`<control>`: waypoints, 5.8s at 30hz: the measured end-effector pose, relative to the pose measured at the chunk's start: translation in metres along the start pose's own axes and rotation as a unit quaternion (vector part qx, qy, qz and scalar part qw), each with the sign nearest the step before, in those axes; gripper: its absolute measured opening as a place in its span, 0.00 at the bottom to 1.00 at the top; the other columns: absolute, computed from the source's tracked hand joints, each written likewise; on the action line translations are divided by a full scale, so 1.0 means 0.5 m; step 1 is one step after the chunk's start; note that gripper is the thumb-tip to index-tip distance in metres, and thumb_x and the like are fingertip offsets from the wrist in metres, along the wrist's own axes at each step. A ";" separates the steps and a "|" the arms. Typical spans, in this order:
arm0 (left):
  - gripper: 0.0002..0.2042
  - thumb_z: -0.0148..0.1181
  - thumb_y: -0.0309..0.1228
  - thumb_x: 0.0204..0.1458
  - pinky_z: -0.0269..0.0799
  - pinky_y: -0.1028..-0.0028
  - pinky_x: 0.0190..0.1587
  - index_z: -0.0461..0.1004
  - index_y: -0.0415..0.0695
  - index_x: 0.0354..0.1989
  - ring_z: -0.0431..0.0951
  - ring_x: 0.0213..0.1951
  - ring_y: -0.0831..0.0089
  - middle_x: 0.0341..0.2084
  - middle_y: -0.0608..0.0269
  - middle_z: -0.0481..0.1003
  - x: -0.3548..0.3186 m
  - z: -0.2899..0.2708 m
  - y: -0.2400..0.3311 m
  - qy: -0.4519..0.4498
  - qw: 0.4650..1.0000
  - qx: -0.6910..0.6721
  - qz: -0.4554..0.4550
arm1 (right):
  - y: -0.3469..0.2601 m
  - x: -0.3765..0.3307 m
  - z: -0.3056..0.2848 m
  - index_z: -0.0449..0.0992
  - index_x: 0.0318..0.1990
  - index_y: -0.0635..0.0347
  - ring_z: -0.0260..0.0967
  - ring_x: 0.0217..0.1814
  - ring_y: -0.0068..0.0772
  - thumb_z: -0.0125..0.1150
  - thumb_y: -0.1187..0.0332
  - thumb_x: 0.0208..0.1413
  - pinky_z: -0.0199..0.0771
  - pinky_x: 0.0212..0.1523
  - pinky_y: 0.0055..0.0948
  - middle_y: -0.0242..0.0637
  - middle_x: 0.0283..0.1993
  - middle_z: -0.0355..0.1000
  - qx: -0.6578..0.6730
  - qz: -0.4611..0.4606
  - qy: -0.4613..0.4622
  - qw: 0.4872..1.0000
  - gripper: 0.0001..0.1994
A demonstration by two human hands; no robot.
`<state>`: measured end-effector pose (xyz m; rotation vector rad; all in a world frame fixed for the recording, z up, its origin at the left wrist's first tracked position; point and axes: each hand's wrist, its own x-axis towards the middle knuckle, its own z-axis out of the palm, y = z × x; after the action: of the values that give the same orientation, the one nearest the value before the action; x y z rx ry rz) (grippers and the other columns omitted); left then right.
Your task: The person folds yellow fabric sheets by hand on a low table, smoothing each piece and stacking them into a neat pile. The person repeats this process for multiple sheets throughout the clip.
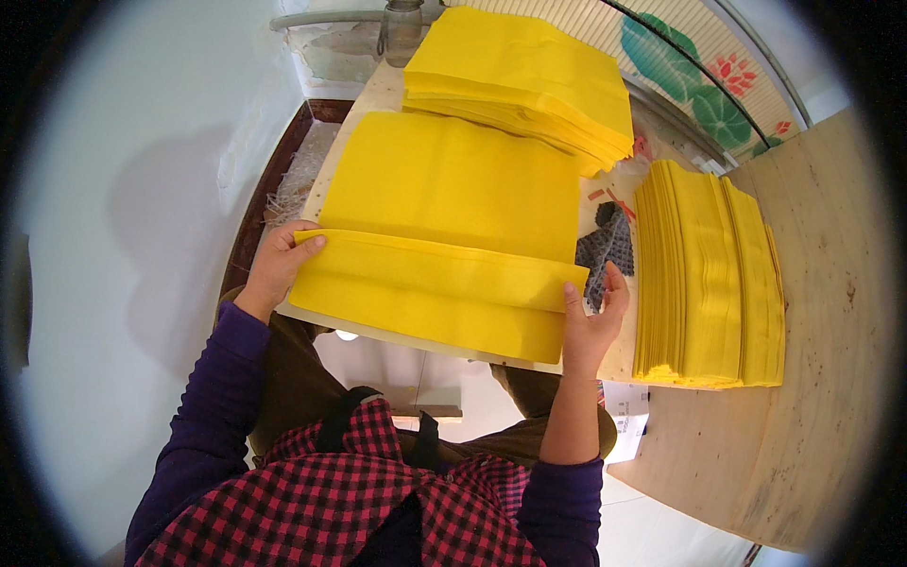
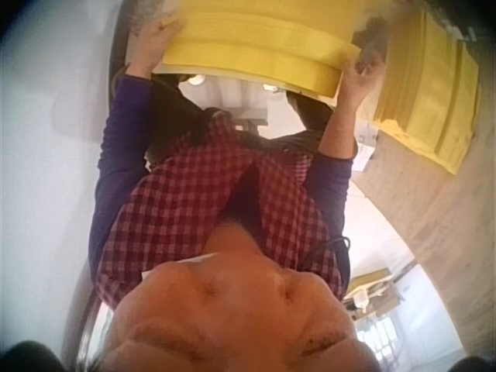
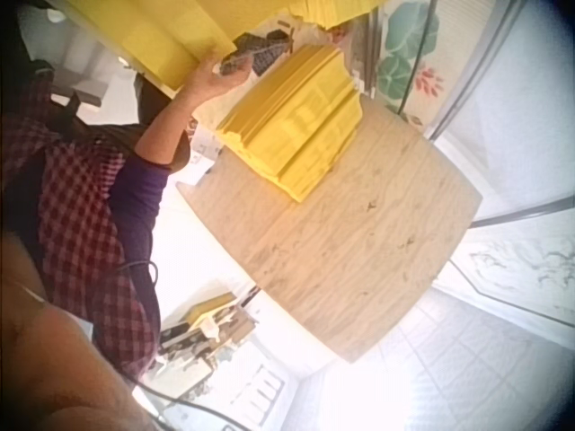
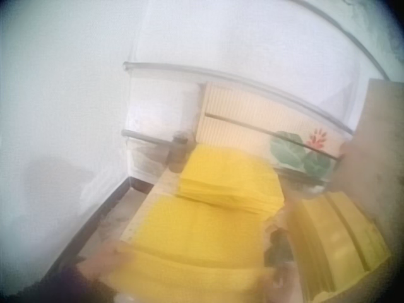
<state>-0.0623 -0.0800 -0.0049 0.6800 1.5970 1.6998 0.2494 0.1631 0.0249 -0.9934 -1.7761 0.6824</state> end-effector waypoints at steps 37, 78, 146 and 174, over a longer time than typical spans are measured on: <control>0.10 0.55 0.32 0.57 0.68 0.79 0.43 0.74 0.38 0.40 0.74 0.38 0.78 0.35 0.65 0.76 0.008 -0.016 -0.016 0.003 0.989 -0.144 -0.044 | -0.137 -0.057 0.001 0.75 0.35 0.57 0.66 0.46 0.44 0.71 0.73 0.35 0.63 0.52 0.38 0.40 0.38 0.72 -0.031 -0.200 -0.372 0.906 0.16; 0.09 0.62 0.17 0.42 0.65 0.70 0.52 0.76 0.41 0.33 0.73 0.47 0.69 0.40 0.63 0.76 -0.014 -0.029 0.003 -0.006 0.946 0.252 0.205 | 0.057 -0.005 -0.045 0.73 0.41 0.63 0.68 0.39 0.18 0.61 0.78 0.54 0.67 0.43 0.17 0.28 0.37 0.73 0.193 0.175 -0.190 0.947 0.08; 0.15 0.53 0.23 0.57 0.70 0.78 0.43 0.68 0.36 0.52 0.75 0.39 0.80 0.37 0.63 0.77 0.052 0.009 0.002 0.066 0.995 -0.061 0.054 | 0.057 0.014 0.010 0.67 0.50 0.63 0.62 0.29 0.16 0.56 0.80 0.54 0.63 0.34 0.18 0.27 0.25 0.66 0.034 0.071 -0.117 0.990 0.16; 0.20 0.60 0.20 0.49 0.62 0.81 0.33 0.68 0.43 0.52 0.65 0.25 0.83 0.19 0.71 0.68 0.032 0.022 0.007 0.155 0.960 0.218 0.079 | 0.061 0.004 0.013 0.66 0.51 0.61 0.59 0.30 0.18 0.57 0.81 0.51 0.63 0.35 0.18 0.27 0.27 0.63 -0.011 0.054 -0.152 0.987 0.19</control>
<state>-0.0639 -0.0607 -0.0018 0.7995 2.2295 1.6381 0.2530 0.1803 -0.0006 -1.0507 -2.0068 0.9237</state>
